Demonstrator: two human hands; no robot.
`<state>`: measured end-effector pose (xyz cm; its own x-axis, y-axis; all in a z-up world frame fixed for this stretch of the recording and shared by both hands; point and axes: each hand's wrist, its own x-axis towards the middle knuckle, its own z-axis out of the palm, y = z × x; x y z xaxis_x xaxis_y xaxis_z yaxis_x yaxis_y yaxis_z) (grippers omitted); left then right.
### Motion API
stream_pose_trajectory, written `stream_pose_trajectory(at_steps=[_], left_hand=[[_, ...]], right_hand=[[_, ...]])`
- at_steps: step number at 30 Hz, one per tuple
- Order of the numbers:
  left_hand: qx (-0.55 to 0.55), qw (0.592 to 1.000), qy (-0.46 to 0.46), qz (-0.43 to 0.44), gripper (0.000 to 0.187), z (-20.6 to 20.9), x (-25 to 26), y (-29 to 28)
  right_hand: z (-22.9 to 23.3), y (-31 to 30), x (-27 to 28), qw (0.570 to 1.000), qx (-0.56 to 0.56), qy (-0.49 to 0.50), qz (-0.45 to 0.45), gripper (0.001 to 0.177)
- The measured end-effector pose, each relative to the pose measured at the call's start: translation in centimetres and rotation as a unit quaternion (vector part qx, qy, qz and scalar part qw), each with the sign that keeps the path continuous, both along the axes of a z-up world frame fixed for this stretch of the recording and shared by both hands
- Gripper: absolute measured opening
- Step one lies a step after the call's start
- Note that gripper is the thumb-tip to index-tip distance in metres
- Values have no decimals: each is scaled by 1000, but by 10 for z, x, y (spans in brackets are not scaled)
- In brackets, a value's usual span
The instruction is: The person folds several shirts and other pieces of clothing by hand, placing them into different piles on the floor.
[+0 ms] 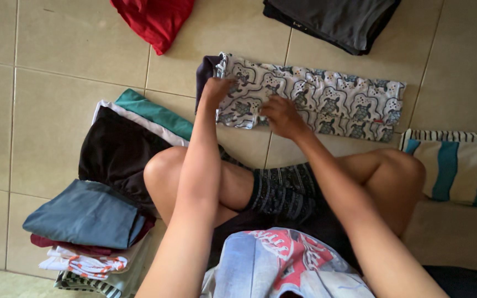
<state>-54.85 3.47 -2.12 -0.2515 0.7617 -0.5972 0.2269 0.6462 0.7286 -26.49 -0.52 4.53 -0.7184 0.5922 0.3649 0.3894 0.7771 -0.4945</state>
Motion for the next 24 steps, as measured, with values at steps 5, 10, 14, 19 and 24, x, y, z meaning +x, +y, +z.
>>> stream_pose_trajectory(at_steps=[5, 10, 14, 19, 24], left_hand=[[67, 961, 254, -83, 40, -16, -1, -10], [12, 933, 334, -136, 71, 4, 3, -18], [-4, 932, 334, -143, 79, 12, 3, -19], [245, 915, 315, -59, 61, 12, 4, -22], [236, 923, 298, -67, 30, 43, 8, -7]], right_hand=[[-22, -9, 7, 989, -107, 54, -83, 20], [-23, -9, 15, 936, -228, 176, -203, 31], [-19, 0, 11, 928, -257, 143, -229, 33], [-34, -4, 13, 941, -254, 108, -197, 43], [-79, -2, 28, 963, -198, 114, -144, 25]])
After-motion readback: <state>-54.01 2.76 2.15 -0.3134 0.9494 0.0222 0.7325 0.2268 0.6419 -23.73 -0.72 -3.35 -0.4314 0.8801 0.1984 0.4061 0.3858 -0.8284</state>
